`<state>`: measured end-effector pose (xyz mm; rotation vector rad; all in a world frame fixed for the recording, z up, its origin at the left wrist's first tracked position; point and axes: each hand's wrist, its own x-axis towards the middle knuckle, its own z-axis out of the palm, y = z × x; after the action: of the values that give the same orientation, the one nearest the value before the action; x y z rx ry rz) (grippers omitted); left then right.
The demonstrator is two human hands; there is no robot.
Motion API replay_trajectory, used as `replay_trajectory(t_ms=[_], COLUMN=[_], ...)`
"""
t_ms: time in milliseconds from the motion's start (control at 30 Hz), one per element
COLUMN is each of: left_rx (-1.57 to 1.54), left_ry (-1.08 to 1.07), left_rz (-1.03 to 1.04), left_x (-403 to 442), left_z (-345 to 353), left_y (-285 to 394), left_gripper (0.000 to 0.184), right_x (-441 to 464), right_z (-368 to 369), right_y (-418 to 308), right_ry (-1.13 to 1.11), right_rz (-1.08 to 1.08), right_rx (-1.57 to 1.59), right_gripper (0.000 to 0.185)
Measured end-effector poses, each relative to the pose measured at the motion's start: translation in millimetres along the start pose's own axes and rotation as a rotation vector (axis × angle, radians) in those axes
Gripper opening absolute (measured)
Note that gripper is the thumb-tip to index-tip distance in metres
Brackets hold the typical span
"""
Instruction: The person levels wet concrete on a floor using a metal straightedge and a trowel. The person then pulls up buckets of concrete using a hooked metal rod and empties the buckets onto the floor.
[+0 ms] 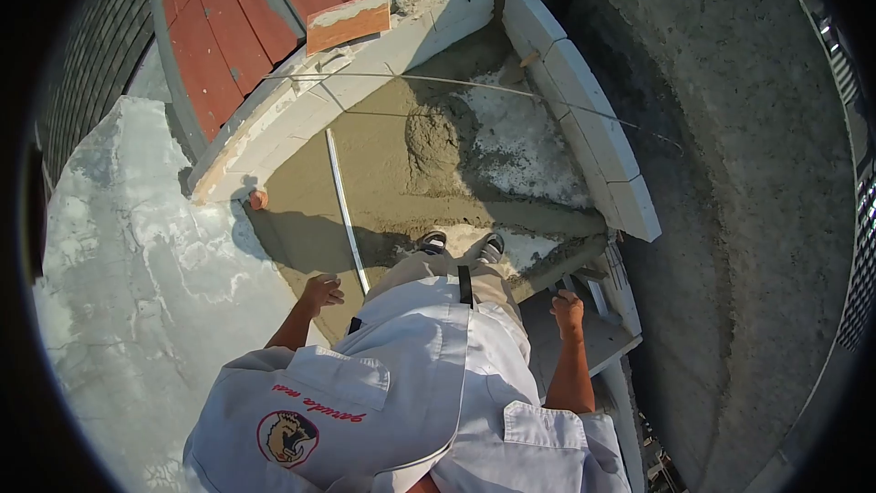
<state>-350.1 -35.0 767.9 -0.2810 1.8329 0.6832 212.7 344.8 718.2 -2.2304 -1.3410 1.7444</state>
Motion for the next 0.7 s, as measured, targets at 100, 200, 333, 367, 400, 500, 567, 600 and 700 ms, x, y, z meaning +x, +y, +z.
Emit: replay_trajectory(t_ms=[100,200,333,367,400,500,567,600,700], left_rx=[-0.109,-0.184,-0.260,-0.264,-0.265,-0.249,-0.235,-0.215,-0.162], left_ry=[0.059,0.086,0.059,0.042,0.022,0.006,-0.023,-0.021,-0.022], left_rz=[0.027,0.029,0.005,-0.010,-0.024,-0.020,-0.032,-0.019,0.070], left_x=[-23,-45,-61,-59,-60,-56,-48,-45,-33], left_z=[27,51,76,82,87,95,89,85,71], left_y=[-23,-44,-74,-86,-89,-94,-100,-99,-91], left_gripper=[0.050,0.049,0.050,0.050,0.050,0.046,0.046,0.045,0.035], right_x=[31,55,75,81,83,86,84,77,33], right_z=[-27,-53,-80,-80,-79,-70,-53,-43,12], right_y=[-12,-25,-51,-54,-61,-75,-77,-79,-99], right_ry=[-0.023,-0.008,-0.020,-0.002,-0.013,-0.033,-0.058,-0.072,-0.211], right_rz=[0.033,0.100,-0.004,-0.036,-0.055,-0.103,-0.132,-0.158,-0.279], right_rx=[-0.087,-0.063,-0.289,-0.250,-0.247,-0.231,-0.241,-0.301,-0.505], right_gripper=[0.045,0.044,0.044,0.041,0.040,0.040,0.040,0.039,0.036])
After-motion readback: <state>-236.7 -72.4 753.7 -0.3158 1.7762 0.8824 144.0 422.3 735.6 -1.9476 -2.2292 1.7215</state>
